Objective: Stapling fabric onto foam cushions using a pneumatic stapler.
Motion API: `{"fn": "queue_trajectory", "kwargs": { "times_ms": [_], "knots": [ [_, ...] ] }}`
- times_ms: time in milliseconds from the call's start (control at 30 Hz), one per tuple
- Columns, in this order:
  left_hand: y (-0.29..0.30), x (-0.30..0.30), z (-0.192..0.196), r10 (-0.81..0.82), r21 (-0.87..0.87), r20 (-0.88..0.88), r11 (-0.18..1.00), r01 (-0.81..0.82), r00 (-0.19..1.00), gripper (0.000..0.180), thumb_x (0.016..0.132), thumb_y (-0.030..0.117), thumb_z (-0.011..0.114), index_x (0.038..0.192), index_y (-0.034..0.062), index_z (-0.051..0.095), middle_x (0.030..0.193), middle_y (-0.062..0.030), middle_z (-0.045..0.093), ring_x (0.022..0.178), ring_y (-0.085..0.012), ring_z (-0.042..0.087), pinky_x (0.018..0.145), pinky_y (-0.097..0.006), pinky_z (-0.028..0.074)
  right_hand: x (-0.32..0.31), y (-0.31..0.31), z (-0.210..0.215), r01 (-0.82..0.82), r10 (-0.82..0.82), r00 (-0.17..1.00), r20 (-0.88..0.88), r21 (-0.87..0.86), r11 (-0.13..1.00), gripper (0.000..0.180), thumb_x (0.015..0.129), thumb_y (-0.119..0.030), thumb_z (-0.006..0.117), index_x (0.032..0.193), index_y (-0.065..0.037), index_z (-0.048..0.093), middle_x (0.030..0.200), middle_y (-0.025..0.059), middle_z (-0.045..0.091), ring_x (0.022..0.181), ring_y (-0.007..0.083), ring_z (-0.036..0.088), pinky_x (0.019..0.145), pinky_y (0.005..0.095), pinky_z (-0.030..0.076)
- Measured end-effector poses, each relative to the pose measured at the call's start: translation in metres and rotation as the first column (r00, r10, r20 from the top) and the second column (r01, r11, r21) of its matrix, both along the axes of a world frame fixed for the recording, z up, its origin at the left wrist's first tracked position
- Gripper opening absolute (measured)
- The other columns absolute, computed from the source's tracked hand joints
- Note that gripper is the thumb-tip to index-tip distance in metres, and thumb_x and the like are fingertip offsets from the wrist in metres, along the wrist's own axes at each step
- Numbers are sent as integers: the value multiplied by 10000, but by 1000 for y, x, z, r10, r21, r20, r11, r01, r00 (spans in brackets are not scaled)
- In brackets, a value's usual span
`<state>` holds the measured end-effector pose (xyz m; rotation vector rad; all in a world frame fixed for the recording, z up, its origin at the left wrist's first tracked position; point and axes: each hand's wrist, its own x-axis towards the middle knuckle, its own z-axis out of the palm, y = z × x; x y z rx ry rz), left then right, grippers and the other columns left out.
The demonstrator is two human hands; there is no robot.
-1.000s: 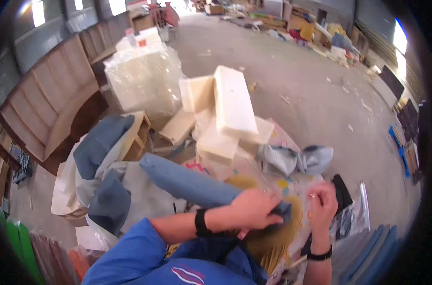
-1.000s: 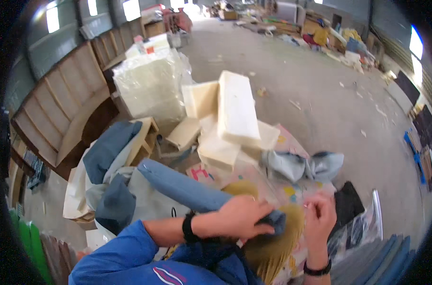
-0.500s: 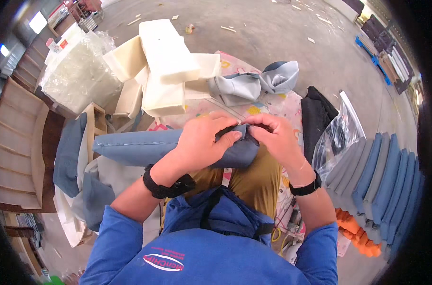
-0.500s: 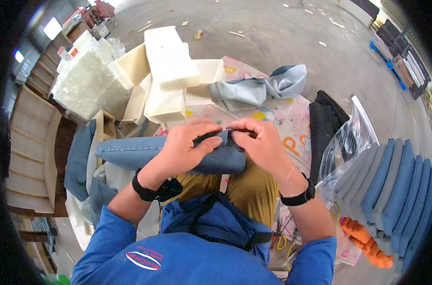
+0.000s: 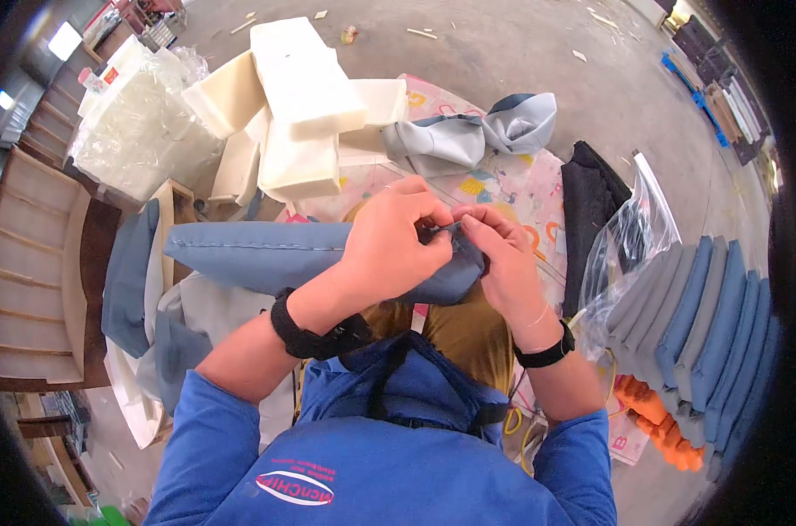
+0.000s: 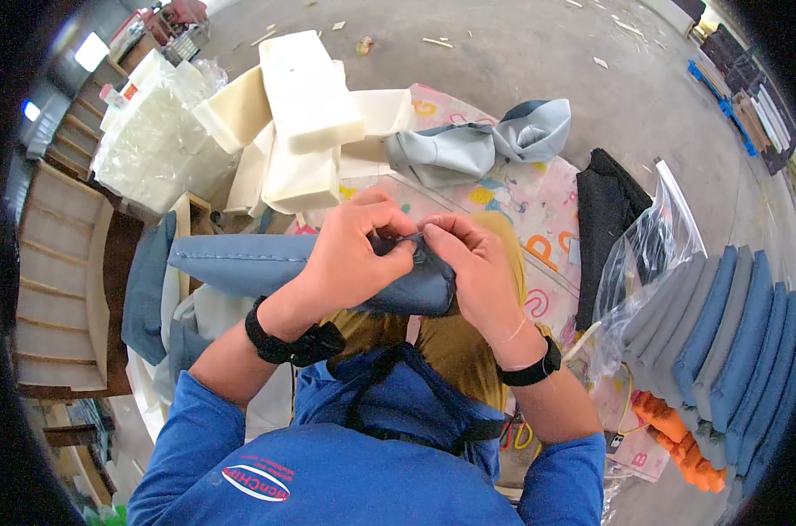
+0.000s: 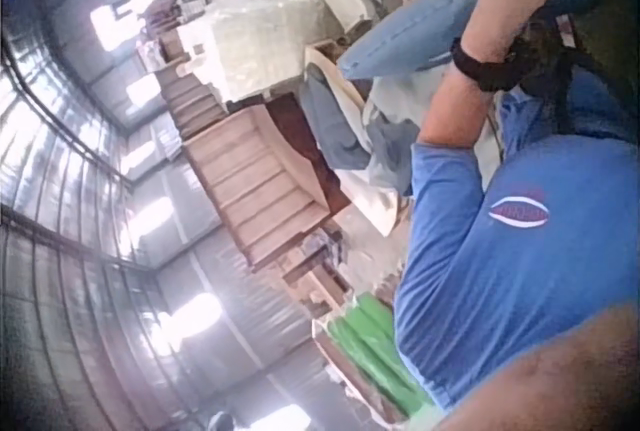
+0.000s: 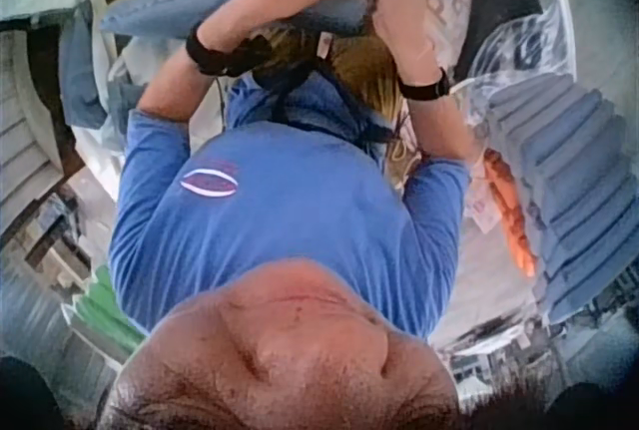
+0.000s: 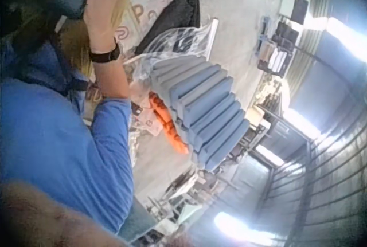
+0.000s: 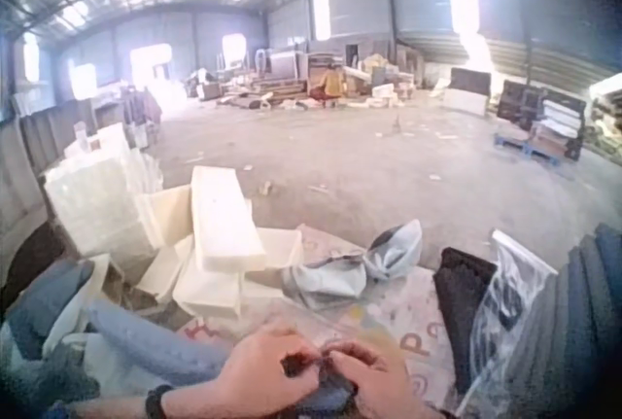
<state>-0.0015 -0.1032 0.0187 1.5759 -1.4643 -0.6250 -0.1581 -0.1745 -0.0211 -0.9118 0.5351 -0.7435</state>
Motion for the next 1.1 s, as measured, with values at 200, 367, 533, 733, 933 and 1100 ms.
{"fn": "queue_trajectory", "kwargs": {
  "times_ms": [200, 367, 533, 733, 933, 1100],
  "knots": [
    [5, -5, -3, 35, -54, 42, 998, -33, 999, 116, 738, 11, 678, 845, -15, 644, 854, -63, 571, 711, -129, 583, 631, -270, 464, -7, -1, -5, -66, 66, 998, -3, 2, 998, 197, 848, -35, 630, 1038, 12, 661, 993, 46, 667, 878, 104, 610, 816, 250, 480],
    [10, 3, 5, -57, -78, 61, 995, 61, 997, 141, 737, 28, 689, 869, 10, 642, 863, -60, 578, 708, -117, 561, 626, -254, 445, -11, -2, -4, -106, 106, 994, 39, 18, 994, 204, 830, -18, 636, 1029, 9, 671, 1018, 36, 658, 910, 107, 607, 832, 259, 476],
    [9, 4, 6, -98, -36, 55, 994, 100, 994, 132, 759, 51, 702, 869, 10, 642, 868, -47, 583, 717, -100, 546, 627, -242, 432, -11, 0, -7, -62, 54, 997, -49, -189, 980, 160, 825, -6, 638, 976, -1, 690, 1045, 38, 648, 941, 108, 598, 838, 259, 467],
    [1, 10, 9, -107, 144, -181, 980, 135, 978, 92, 801, 50, 685, 881, 10, 663, 830, -5, 596, 700, -50, 512, 606, -226, 416, -6, 11, -10, 35, -27, 997, 77, -103, 994, 145, 817, 37, 632, 946, -3, 688, 1031, 44, 651, 915, 103, 598, 827, 251, 469],
    [0, 9, 8, -153, 118, -96, 979, 164, 984, 112, 778, 50, 703, 885, 22, 686, 770, 4, 593, 622, -55, 490, 573, -220, 403, -7, 15, -17, 125, -115, 986, 122, -77, 989, 136, 836, 46, 618, 949, -1, 677, 1029, 50, 655, 889, 105, 606, 802, 245, 485],
    [2, 6, 7, -210, 34, -12, 977, 210, 978, 107, 755, 33, 703, 859, 23, 678, 776, -14, 599, 593, -71, 493, 558, -221, 397, -8, 19, -15, 135, -119, 984, 130, -119, 984, 131, 837, 40, 613, 953, 9, 665, 1047, 50, 631, 928, 107, 591, 833, 248, 469]
  ]
}}
